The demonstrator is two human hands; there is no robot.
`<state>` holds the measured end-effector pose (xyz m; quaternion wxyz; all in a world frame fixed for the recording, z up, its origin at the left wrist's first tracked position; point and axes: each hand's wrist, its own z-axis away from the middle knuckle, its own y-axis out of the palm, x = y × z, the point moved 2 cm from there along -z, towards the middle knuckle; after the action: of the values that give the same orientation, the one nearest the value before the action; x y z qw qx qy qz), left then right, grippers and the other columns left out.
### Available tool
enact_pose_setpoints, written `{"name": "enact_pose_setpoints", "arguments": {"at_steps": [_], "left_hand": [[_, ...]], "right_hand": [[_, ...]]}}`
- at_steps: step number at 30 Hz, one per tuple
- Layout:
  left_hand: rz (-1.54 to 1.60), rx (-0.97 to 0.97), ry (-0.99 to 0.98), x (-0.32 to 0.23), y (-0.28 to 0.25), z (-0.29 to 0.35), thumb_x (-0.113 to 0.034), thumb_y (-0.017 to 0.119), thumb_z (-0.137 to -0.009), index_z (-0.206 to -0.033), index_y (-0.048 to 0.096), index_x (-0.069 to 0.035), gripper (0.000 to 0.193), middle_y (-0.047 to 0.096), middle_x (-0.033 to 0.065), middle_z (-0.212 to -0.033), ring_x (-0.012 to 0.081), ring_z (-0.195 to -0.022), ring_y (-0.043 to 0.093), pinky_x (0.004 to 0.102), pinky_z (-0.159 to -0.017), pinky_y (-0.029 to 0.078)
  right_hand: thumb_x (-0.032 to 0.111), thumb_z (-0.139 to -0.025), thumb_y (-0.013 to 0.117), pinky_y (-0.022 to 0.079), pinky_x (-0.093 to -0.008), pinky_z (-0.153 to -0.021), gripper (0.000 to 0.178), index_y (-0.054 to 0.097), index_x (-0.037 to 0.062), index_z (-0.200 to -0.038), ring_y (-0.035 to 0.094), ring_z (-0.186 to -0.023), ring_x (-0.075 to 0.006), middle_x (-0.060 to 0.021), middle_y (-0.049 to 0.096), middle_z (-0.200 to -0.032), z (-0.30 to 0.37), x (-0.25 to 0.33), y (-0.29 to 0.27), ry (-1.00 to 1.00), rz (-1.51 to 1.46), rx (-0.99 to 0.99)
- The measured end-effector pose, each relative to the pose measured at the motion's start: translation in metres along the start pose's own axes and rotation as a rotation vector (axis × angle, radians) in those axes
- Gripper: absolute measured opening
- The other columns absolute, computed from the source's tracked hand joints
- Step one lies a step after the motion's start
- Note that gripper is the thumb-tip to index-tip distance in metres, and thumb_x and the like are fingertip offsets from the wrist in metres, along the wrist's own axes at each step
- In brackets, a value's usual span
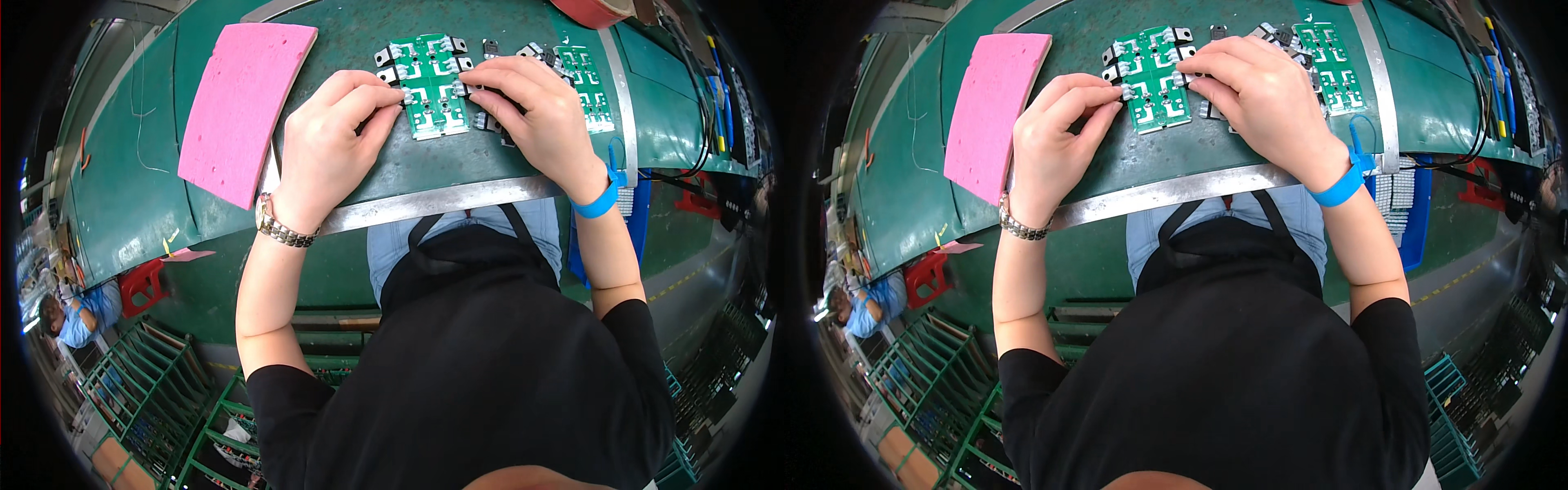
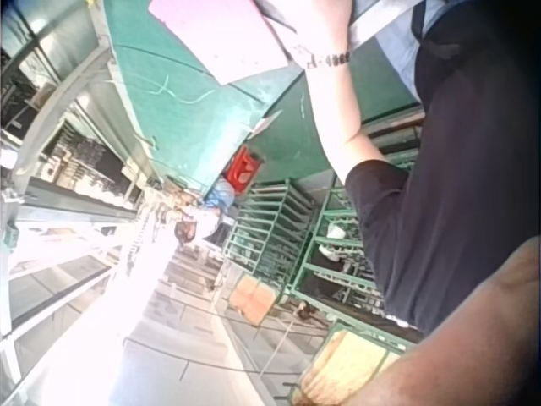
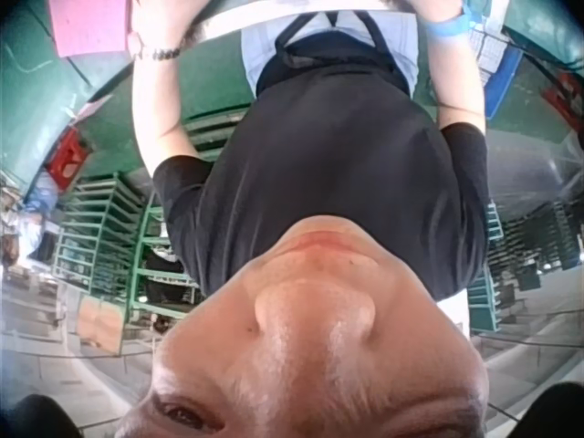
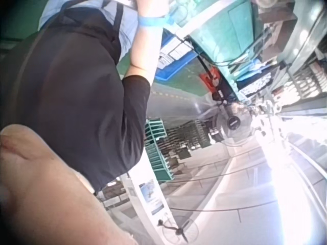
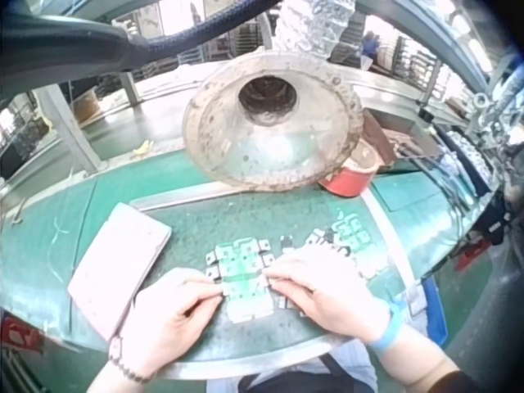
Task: The person solders electronic components onto printed circuit boards using a soldering iron and solder wire.
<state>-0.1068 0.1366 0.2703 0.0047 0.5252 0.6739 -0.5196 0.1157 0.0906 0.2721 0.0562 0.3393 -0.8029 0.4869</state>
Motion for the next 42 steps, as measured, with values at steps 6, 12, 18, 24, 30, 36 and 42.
{"name": "enact_pose_setpoints", "arguments": {"at_steps": [6,12,18,24,30,36,42], "left_hand": [[0.009,-0.006,0.011,0.0018,0.0005,0.0004,-0.006,0.073,-0.076,-0.086,0.071,-0.008,0.01,0.067,0.0032,-0.089,0.0202,-0.075,0.067,0.0294,-0.063,0.054],[-0.005,-0.002,0.025,0.0019,-0.0003,0.0003,-0.005,0.072,-0.076,-0.086,0.07,-0.008,0.011,0.067,0.003,-0.089,0.02,-0.074,0.067,0.0294,-0.063,0.054],[-0.02,0.002,0.048,0.0023,-0.0003,-0.0002,-0.006,0.072,-0.076,-0.086,0.07,-0.009,0.01,0.067,0.0027,-0.089,0.0196,-0.074,0.066,0.0292,-0.062,0.054],[-0.017,0.013,0.046,0.0016,-0.0018,-0.0003,-0.005,0.072,-0.076,-0.085,0.071,-0.009,0.01,0.067,0.0022,-0.086,0.0186,-0.074,0.066,0.0286,-0.062,0.054],[-0.012,0.011,0.046,0.0006,-0.001,-0.0007,-0.004,0.072,-0.076,-0.085,0.071,-0.009,0.01,0.067,0.0021,-0.086,0.0184,-0.073,0.066,0.028,-0.061,0.053],[-0.079,0.037,0.083,-0.0022,-0.0011,-0.0004,-0.004,0.071,-0.076,-0.087,0.071,-0.009,0.012,0.066,0.0021,-0.086,0.0188,-0.072,0.066,0.029,-0.061,0.053],[-0.18,0.08,0.132,-0.0061,0.0001,-0.0011,-0.005,0.071,-0.076,-0.088,0.07,-0.01,0.013,0.064,0.0017,-0.086,0.0188,-0.073,0.065,0.0293,-0.061,0.053]], "right_hand": [[0.01,-0.078,0.071,0.051,-0.0348,-0.071,0.013,0.072,0.0091,-0.092,0.062,-0.08,-0.0244,-0.0058,0.068,-0.088,-0.0011,-0.003,-0.0007,-0.017,0.009,0.023],[0.009,-0.077,0.072,0.05,-0.0343,-0.072,0.015,0.072,0.0086,-0.092,0.063,-0.081,-0.0233,-0.0052,0.069,-0.09,0.0003,0.0011,-0.0019,-0.007,0.059,0.042],[0.01,-0.076,0.073,0.048,-0.0335,-0.071,0.016,0.073,0.0101,-0.091,0.062,-0.082,-0.0204,-0.0018,0.068,-0.089,0.0,0.0018,-0.0004,-0.057,0.14,0.028],[0.012,-0.073,0.074,0.047,-0.034,-0.069,0.015,0.073,0.0132,-0.089,0.061,-0.081,-0.0182,0.0019,0.067,-0.086,0.0013,0.0017,0.0009,-0.065,0.175,0.006],[0.012,-0.073,0.074,0.047,-0.034,-0.069,0.016,0.072,0.014,-0.088,0.06,-0.081,-0.0183,0.0021,0.066,-0.087,0.0031,0.0011,0.0021,-0.058,0.165,-0.002],[0.013,-0.074,0.073,0.046,-0.0337,-0.069,0.016,0.072,0.0137,-0.09,0.06,-0.081,-0.019,0.002,0.066,-0.087,0.0043,0.0023,0.0023,-0.044,0.165,-0.012],[0.013,-0.074,0.073,0.046,-0.0337,-0.07,0.018,0.071,0.0133,-0.092,0.06,-0.081,-0.0195,0.0006,0.066,-0.087,0.0032,0.0049,-0.0012,-0.037,0.178,-0.03]]}}
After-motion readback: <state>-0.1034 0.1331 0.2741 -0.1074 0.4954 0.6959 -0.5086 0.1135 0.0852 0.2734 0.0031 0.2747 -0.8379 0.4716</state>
